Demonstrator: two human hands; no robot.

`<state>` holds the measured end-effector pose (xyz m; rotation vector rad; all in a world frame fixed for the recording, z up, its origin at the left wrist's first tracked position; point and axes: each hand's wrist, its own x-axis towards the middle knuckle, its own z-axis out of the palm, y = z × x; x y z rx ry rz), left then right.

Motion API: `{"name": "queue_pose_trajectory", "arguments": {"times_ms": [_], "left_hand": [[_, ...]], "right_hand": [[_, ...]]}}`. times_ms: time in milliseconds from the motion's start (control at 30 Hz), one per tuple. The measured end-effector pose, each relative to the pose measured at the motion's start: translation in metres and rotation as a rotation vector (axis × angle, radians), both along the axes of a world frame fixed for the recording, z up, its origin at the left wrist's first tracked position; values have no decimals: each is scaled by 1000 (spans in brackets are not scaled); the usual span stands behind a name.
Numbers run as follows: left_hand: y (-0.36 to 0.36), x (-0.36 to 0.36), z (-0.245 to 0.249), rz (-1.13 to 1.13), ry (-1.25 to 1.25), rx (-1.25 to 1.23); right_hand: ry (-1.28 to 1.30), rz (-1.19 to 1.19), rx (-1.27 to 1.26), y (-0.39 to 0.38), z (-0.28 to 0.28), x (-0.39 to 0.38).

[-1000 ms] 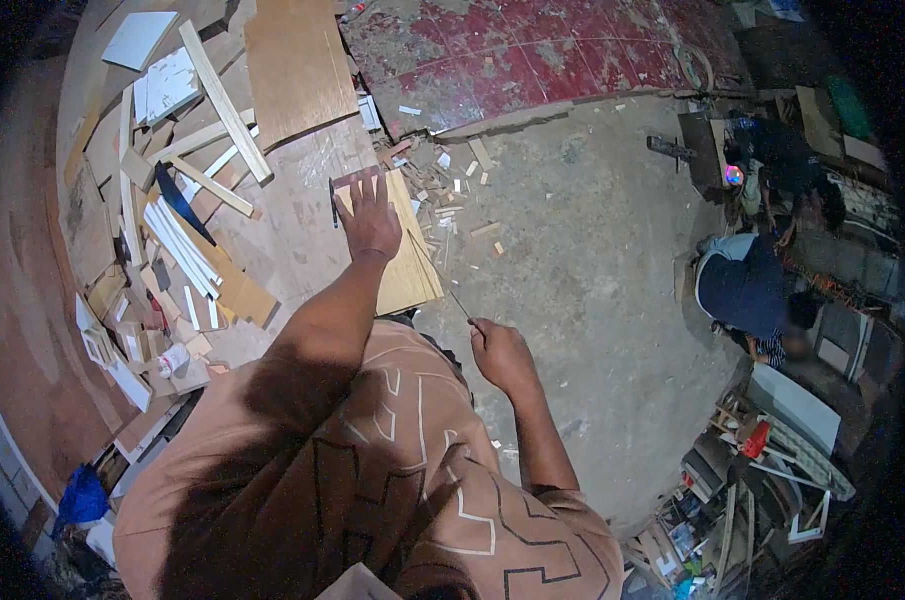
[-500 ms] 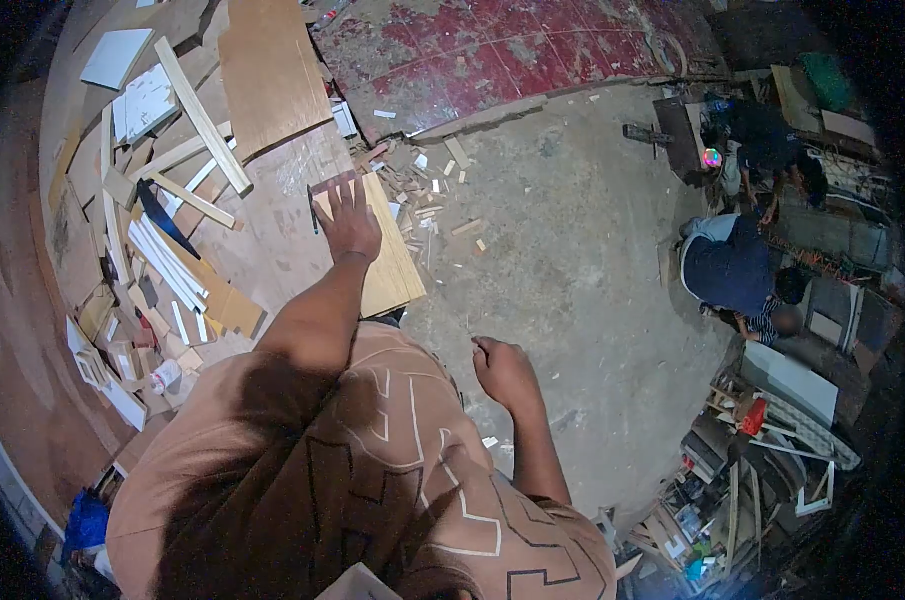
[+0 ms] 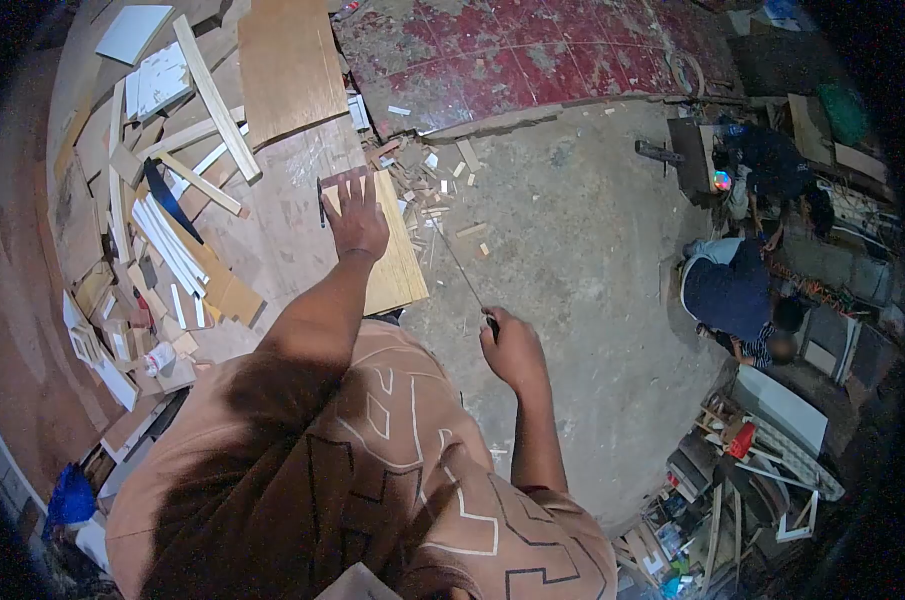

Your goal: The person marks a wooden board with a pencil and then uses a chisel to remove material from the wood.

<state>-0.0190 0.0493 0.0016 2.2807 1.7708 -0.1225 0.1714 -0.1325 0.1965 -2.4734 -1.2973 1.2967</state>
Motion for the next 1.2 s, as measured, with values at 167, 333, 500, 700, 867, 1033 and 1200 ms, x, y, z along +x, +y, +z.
{"name": "queue_pose_trajectory", "arguments": {"times_ms": [167,333,500,700,867,1033,1200], "left_hand": [[1,1,0,11,-7,16],[1,1,1,6,6,-7],[-2,-1,-5,12,-43,2],[0,0,-1,14,-38,-5],[0,1,-9,23,-41,37],[1,-2,-3,16,-20,-16],[0,-1,3,5,5,-27]], "right_hand": [[12,25,77,29,-12,4],[30,63,100,49,-29,2],[-5,70,43,59,-33,-1],[-58,85,27,52,-38,0],[-96,89,-35,50,-33,-6],[-93,242,-167,47,-2,-2],[-10,285,-180,50,24,-1]]}}
